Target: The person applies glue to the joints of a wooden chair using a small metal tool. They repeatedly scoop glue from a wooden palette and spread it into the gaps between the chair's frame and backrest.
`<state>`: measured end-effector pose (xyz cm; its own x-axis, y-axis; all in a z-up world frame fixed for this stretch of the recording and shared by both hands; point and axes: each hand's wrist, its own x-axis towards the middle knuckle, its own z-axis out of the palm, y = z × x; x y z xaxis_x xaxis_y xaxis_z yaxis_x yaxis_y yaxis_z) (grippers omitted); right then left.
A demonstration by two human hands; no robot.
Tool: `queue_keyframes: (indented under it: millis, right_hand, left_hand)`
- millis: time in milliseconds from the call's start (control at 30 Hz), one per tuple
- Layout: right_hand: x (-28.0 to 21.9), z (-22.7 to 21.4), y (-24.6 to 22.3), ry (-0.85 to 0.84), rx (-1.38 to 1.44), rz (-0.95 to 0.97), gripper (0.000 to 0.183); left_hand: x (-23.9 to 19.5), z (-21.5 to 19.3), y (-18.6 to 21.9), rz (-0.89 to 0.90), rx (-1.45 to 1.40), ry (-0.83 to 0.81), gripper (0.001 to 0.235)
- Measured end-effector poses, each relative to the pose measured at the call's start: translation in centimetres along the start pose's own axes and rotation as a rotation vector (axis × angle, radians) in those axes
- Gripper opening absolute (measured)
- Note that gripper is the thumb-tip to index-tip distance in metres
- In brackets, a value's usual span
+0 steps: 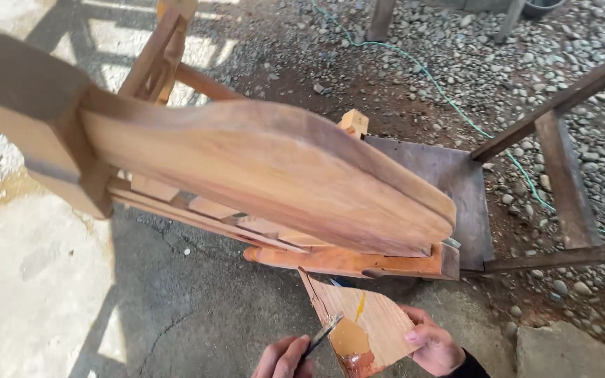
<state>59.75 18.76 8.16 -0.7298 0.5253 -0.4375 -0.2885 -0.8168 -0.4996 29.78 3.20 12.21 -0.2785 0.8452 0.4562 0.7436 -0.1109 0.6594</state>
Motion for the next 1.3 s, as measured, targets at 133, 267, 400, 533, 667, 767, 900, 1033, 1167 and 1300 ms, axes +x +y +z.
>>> queue_keyframes:
  millis: [133, 267, 400, 533, 667, 767, 900, 1033, 1167, 1300]
  right_hand:
    - [2.7, -4.1, 2.2, -0.038, 0.053, 0.002, 0.079]
    - [5.5, -5.2, 3.7, -0.112, -0.007, -0.031, 0.08]
    - [9.0, -8.3, 6.5, -0.157, 0.031, -0.114, 0.079]
    - [10.8, -11.1, 8.9, -0.331, 0.001, -0.234, 0.082]
    - [11.2, -12.0, 10.9, -0.331, -0.032, -0.253, 0.083]
    - [10.6, -12.3, 12.2, -0.321, -0.095, -0.322, 0.08]
    - [9.4, -11.7, 12.8, -0.207, -0.17, -0.349, 0.079]
    - [7.5, -12.0, 13.4, -0.17, -0.164, -0.364, 0.081]
    - [6.5, -13.5, 13.7, -0.215, -0.114, -0.396, 0.081]
    - [6.6, -13.0, 12.7, -0.278, -0.061, -0.331, 0.082]
  left_hand:
    - [3.0, -0.9, 0.9, 0.182, 0.158, 0.007, 0.031]
    - [4.4, -0.9, 1.4, 0.167, 0.184, -0.007, 0.037]
    - [4.3, -1.0, -0.5, 0.251, 0.289, -0.025, 0.043]
    - [2.3, -0.6, -3.5, 0.391, 0.429, -0.011, 0.05]
    - [-0.5, -0.6, -3.9, 0.448, 0.592, -0.064, 0.05]
    - [-1.7, -0.3, -2.7, 0.572, 0.724, -0.134, 0.045]
    - [-2.3, -0.2, -0.3, 0.713, 0.81, -0.241, 0.036]
    - [-3.0, 0.1, 1.1, 0.732, 0.775, -0.387, 0.034]
    - [-3.3, 0.4, 1.9, 0.753, 0.793, -0.399, 0.036]
    - [-3.1, 0.4, 3.6, 0.803, 0.87, -0.378, 0.038]
